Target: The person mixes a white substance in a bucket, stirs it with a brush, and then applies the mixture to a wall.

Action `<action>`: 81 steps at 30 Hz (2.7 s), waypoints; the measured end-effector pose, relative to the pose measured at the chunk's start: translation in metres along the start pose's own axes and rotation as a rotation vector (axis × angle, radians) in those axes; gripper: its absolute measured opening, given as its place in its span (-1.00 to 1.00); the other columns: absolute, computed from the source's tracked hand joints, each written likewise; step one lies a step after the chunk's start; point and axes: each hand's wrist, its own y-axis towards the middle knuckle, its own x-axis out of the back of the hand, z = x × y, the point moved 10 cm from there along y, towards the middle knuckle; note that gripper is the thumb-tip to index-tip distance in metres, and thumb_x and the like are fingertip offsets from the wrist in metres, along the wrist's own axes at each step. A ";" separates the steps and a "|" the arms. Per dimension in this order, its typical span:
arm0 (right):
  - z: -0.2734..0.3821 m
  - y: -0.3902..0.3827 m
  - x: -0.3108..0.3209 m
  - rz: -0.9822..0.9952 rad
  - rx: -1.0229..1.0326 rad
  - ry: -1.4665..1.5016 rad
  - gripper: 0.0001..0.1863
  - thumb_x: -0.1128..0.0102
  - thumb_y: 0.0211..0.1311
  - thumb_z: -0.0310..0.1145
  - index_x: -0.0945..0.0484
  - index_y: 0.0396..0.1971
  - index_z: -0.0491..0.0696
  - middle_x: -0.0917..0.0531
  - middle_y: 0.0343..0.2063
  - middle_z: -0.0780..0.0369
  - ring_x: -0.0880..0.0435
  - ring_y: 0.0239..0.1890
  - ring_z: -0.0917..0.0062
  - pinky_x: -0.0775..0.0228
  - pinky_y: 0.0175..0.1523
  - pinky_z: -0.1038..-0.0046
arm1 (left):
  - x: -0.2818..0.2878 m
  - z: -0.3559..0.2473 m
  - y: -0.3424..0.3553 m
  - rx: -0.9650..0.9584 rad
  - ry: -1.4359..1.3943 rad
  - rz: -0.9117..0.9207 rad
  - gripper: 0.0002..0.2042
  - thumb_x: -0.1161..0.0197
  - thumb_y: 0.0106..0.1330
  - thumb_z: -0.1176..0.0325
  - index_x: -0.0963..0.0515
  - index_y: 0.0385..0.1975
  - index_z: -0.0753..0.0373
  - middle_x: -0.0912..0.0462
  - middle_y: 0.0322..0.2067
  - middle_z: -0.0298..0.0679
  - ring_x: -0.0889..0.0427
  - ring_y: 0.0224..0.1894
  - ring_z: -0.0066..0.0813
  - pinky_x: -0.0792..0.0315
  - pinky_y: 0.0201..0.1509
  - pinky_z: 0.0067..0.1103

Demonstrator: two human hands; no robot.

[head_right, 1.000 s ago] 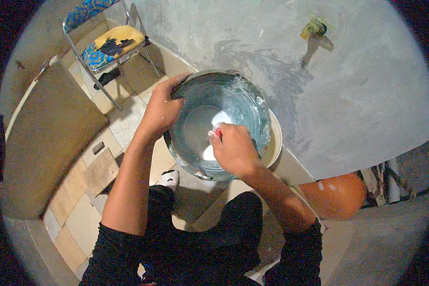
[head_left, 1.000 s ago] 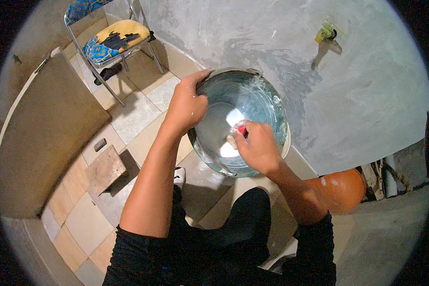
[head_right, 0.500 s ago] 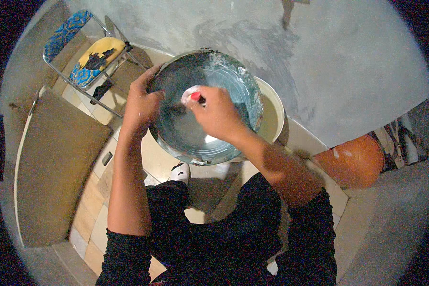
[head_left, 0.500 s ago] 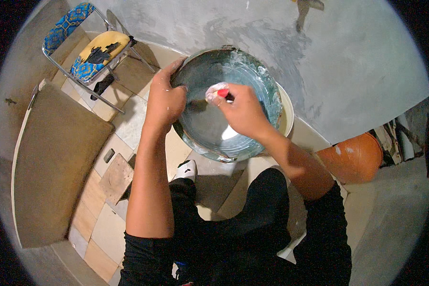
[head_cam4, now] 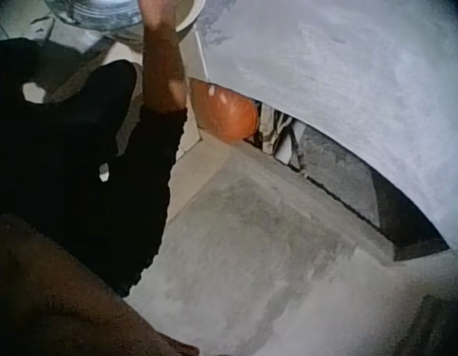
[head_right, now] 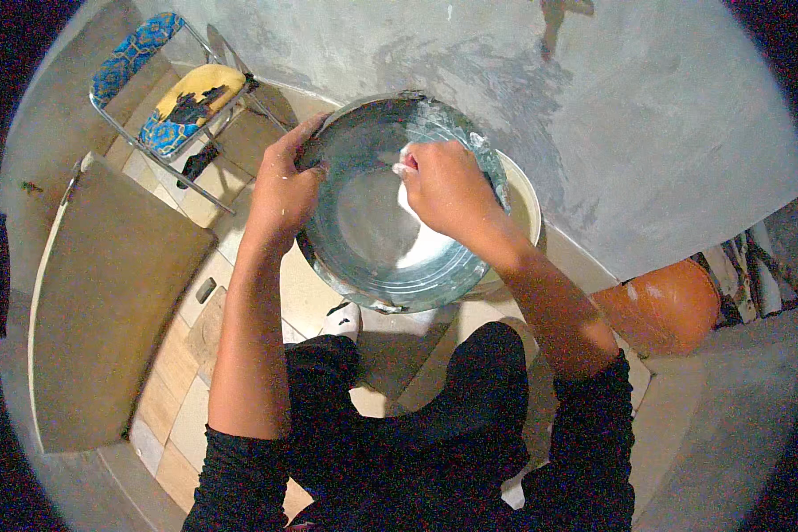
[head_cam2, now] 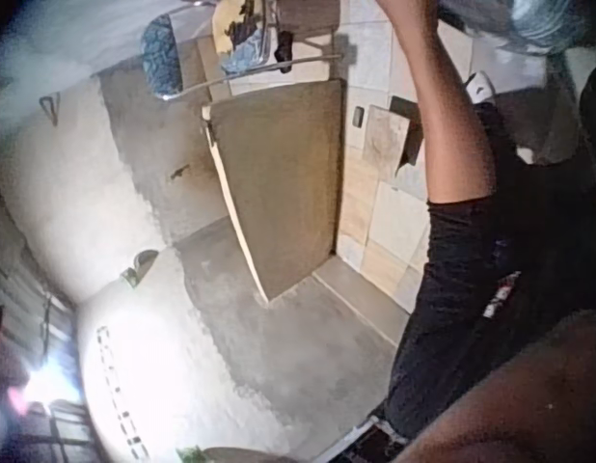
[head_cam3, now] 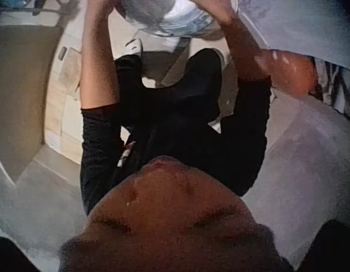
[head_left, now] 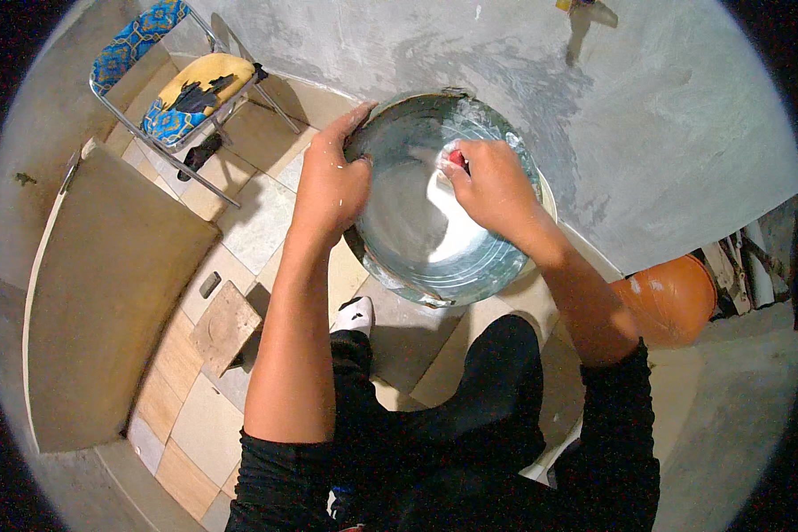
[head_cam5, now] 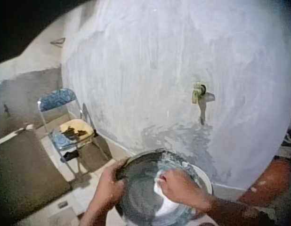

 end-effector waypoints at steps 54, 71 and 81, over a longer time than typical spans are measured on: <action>0.012 -0.028 -0.008 -0.046 0.363 -0.088 -0.78 -0.17 0.32 -0.40 -0.63 -0.17 -0.22 -0.66 -0.13 -0.10 -0.64 -0.09 -0.02 -0.48 0.00 0.21 | 0.017 -0.013 -0.015 -0.019 0.117 -0.176 -0.40 -0.01 -0.03 0.67 -0.59 0.13 0.34 -0.67 -0.04 0.20 -0.66 0.05 0.12 -0.46 0.22 -0.32; -0.023 -0.011 -0.075 0.150 -0.344 0.638 -0.80 -0.29 0.32 -0.39 -0.66 -0.21 -0.23 -0.72 -0.30 0.20 -0.70 -0.28 0.58 -0.60 -0.11 0.46 | 0.009 -0.015 -0.005 0.011 0.113 -0.138 -0.38 0.01 -0.03 0.68 -0.59 0.15 0.31 -0.67 -0.02 0.17 -0.67 0.05 0.10 -0.47 0.22 -0.32; -0.014 0.003 -0.029 0.176 -0.128 -0.081 -0.78 -0.34 0.03 -0.35 -0.67 -0.40 -0.20 -0.69 -0.41 -0.10 -0.69 -0.21 -0.04 -0.50 -0.08 0.09 | 0.008 -0.010 -0.004 0.009 0.097 -0.092 -0.40 -0.04 0.01 0.67 -0.53 0.18 0.41 -0.68 0.04 0.11 -0.67 0.12 -0.12 -0.42 0.28 -0.44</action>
